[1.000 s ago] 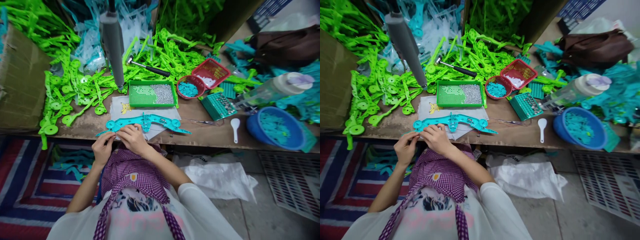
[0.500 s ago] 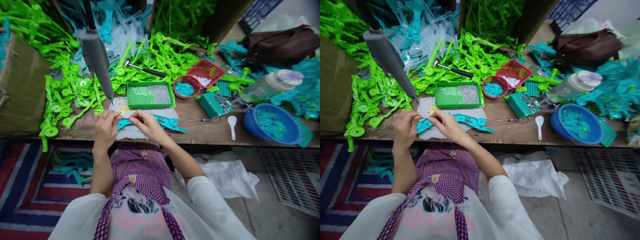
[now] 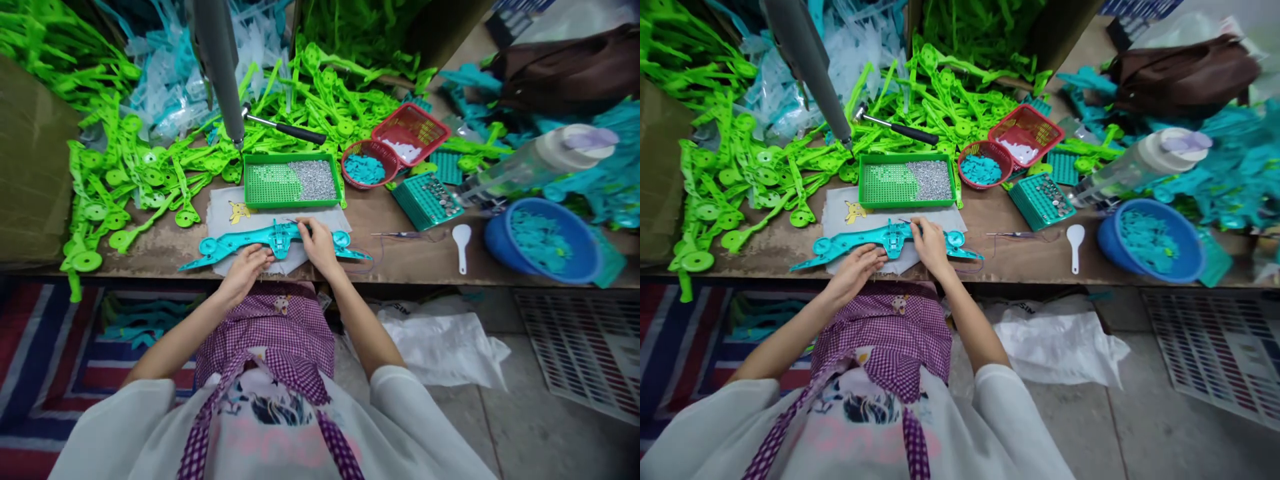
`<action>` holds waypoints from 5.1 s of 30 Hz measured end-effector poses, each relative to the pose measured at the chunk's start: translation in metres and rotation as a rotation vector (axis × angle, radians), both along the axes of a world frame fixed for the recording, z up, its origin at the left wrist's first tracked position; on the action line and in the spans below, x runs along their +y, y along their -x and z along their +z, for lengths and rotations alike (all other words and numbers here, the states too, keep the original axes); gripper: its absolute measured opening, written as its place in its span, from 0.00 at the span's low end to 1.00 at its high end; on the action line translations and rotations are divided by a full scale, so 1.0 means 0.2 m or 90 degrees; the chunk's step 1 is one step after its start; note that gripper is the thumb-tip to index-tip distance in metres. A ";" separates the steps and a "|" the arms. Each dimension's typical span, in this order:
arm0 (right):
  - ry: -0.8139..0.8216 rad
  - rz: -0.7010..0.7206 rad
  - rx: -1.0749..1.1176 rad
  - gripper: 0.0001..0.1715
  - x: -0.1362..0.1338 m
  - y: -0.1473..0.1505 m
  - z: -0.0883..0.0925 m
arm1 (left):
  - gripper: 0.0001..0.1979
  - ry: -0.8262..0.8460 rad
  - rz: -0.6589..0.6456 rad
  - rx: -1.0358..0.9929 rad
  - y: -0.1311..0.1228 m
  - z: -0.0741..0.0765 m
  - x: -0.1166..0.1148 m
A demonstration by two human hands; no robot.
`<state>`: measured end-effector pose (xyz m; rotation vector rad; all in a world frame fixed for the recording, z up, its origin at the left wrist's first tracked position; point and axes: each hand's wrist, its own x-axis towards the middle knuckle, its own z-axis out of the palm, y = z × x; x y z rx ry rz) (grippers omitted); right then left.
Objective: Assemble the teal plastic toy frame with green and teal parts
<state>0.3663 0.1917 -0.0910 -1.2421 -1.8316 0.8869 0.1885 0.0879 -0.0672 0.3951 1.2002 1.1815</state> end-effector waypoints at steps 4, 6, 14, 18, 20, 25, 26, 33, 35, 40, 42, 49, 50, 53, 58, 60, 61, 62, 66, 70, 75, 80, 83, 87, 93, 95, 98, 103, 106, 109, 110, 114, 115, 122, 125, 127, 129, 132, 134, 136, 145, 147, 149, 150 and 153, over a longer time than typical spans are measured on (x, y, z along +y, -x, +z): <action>-0.011 -0.027 0.025 0.14 -0.02 0.00 0.00 | 0.08 0.053 0.008 -0.072 0.04 0.03 0.03; -0.008 -0.035 0.057 0.15 -0.02 -0.01 0.01 | 0.09 0.054 0.008 -0.059 0.05 0.06 0.05; -0.024 -0.035 0.079 0.14 -0.01 -0.03 0.00 | 0.08 -0.023 -0.031 -0.057 0.02 0.03 0.16; -0.098 -0.080 0.065 0.13 -0.04 -0.08 0.11 | 0.06 -0.046 0.020 -0.089 0.01 -0.03 0.20; -0.118 -0.109 0.019 0.13 -0.08 -0.10 0.18 | 0.06 -0.050 0.017 -0.119 0.00 -0.05 0.20; -0.042 0.011 -0.272 0.10 -0.14 -0.06 0.22 | 0.04 -0.046 -0.005 -0.158 0.02 -0.04 0.20; -0.034 0.014 -0.309 0.10 -0.14 -0.04 0.22 | 0.04 -0.046 -0.006 -0.161 0.02 -0.04 0.20; 0.001 0.002 -0.445 0.15 -0.15 0.05 0.23 | 0.03 -0.035 -0.003 -0.184 0.03 -0.05 0.21; 0.017 -0.004 -0.462 0.16 -0.16 0.06 0.24 | 0.03 -0.031 -0.002 -0.184 0.03 -0.05 0.21; 0.037 0.043 -0.463 0.15 -0.16 0.08 0.27 | 0.02 -0.043 0.014 -0.163 0.02 -0.05 0.21; 0.067 0.045 -0.444 0.15 -0.17 0.08 0.28 | 0.02 -0.053 0.008 -0.157 0.02 -0.05 0.21; 0.149 -0.047 -0.295 0.09 -0.19 0.09 0.26 | 0.03 -0.081 0.007 -0.153 0.03 -0.06 0.20; 0.152 -0.048 -0.289 0.08 -0.19 0.09 0.27 | 0.03 -0.080 0.015 -0.153 0.02 -0.06 0.20; 0.155 -0.044 -0.310 0.05 -0.16 0.09 0.31 | 0.03 -0.064 0.033 -0.148 0.02 -0.06 0.21; 0.187 -0.029 -0.333 0.06 -0.10 0.07 0.34 | 0.04 -0.057 0.031 -0.131 0.01 -0.06 0.21; 0.196 -0.014 -0.324 0.06 -0.09 0.07 0.34 | 0.03 -0.063 0.030 -0.136 0.02 -0.06 0.21; 0.194 -0.005 -0.322 0.06 -0.09 0.07 0.34 | 0.03 -0.068 0.028 -0.142 0.02 -0.07 0.21; 0.188 0.003 -0.324 0.06 -0.09 0.07 0.33 | 0.02 -0.070 0.024 -0.149 0.03 -0.07 0.21; 0.135 0.013 -0.360 0.07 -0.11 0.09 0.34 | 0.01 -0.058 0.003 -0.169 0.04 -0.08 0.21; 0.081 0.008 -0.412 0.08 -0.14 0.13 0.35 | 0.01 -0.041 0.008 -0.176 0.05 -0.09 0.21; 0.101 0.014 -0.355 0.13 -0.16 0.09 0.32 | 0.04 -0.050 0.050 -0.186 0.04 -0.08 0.20; 0.015 0.093 -0.304 0.10 -0.17 0.02 0.31 | 0.04 -0.057 0.049 -0.157 0.03 -0.08 0.20; -0.020 0.101 -0.353 0.12 -0.13 0.06 0.29 | 0.02 -0.055 0.039 -0.151 0.03 -0.08 0.21; 0.005 0.103 -0.377 0.12 -0.08 0.14 0.26 | 0.02 -0.043 0.009 -0.131 0.08 -0.07 0.21; 0.043 0.118 -0.410 0.12 -0.05 0.15 0.24 | 0.05 -0.004 -0.272 0.033 0.22 -0.01 0.15; 0.055 0.131 -0.431 0.13 -0.05 0.16 0.24 | 0.01 -0.056 -0.284 0.158 0.25 0.04 0.15; 0.050 0.146 -0.469 0.14 -0.04 0.20 0.25 | 0.06 -0.167 -0.176 0.355 0.24 0.09 0.21; 0.006 0.199 -0.529 0.15 0.00 0.25 0.30 | 0.13 -0.195 -0.238 0.448 0.24 0.08 0.40; 0.004 0.262 -0.491 0.12 0.05 0.22 0.32 | 0.13 -0.182 -0.289 0.419 0.26 0.07 0.45; 0.011 0.285 -0.417 0.10 0.10 0.17 0.31 | 0.12 -0.189 -0.319 0.462 0.28 0.08 0.46; 0.011 0.273 -0.402 0.10 0.12 0.16 0.30 | 0.11 -0.190 -0.328 0.477 0.29 0.09 0.46; -0.004 0.277 -0.342 0.06 0.15 0.11 0.23 | 0.09 -0.154 -0.403 0.493 0.36 0.11 0.46; -0.007 0.297 -0.315 0.06 0.15 0.10 0.22 | 0.09 -0.146 -0.421 0.480 0.38 0.12 0.46; 0.019 0.358 -0.179 0.06 0.13 0.00 0.18 | 0.07 -0.138 -0.401 0.312 0.44 0.14 0.44; 0.011 0.384 -0.209 0.07 0.13 0.01 0.19 | 0.06 -0.112 -0.401 0.279 0.44 0.15 0.44; 0.009 0.399 -0.229 0.08 0.14 0.03 0.19 | 0.05 -0.104 -0.411 0.279 0.43 0.15 0.44; 0.009 0.404 -0.239 0.10 0.14 0.04 0.18 | 0.05 -0.105 -0.420 0.282 0.44 0.14 0.44; 0.002 0.411 -0.251 0.11 0.15 0.05 0.17 | 0.07 -0.125 -0.446 0.294 0.45 0.13 0.44; -0.010 0.434 -0.247 0.11 0.15 0.05 0.15 | 0.09 -0.144 -0.475 0.326 0.46 0.12 0.45; -0.020 0.451 -0.232 0.11 0.15 0.04 0.14 | 0.10 -0.162 -0.502 0.374 0.47 0.11 0.45; -0.021 0.408 -0.207 0.13 0.13 0.02 0.13 | 0.05 -0.351 -0.359 0.932 0.45 0.07 0.25; -0.024 0.412 -0.233 0.10 0.13 0.03 0.15 | 0.04 -0.341 -0.348 0.940 0.43 0.04 0.22; -0.040 0.399 -0.274 0.10 0.13 0.05 0.16 | 0.03 -0.324 -0.349 0.936 0.43 0.01 0.22; -0.055 0.386 -0.300 0.12 0.13 0.07 0.17 | 0.03 -0.318 -0.348 0.936 0.42 0.01 0.22; -0.106 0.339 -0.381 0.15 0.12 0.13 0.19 | 0.02 -0.312 -0.347 0.935 0.43 0.00 0.23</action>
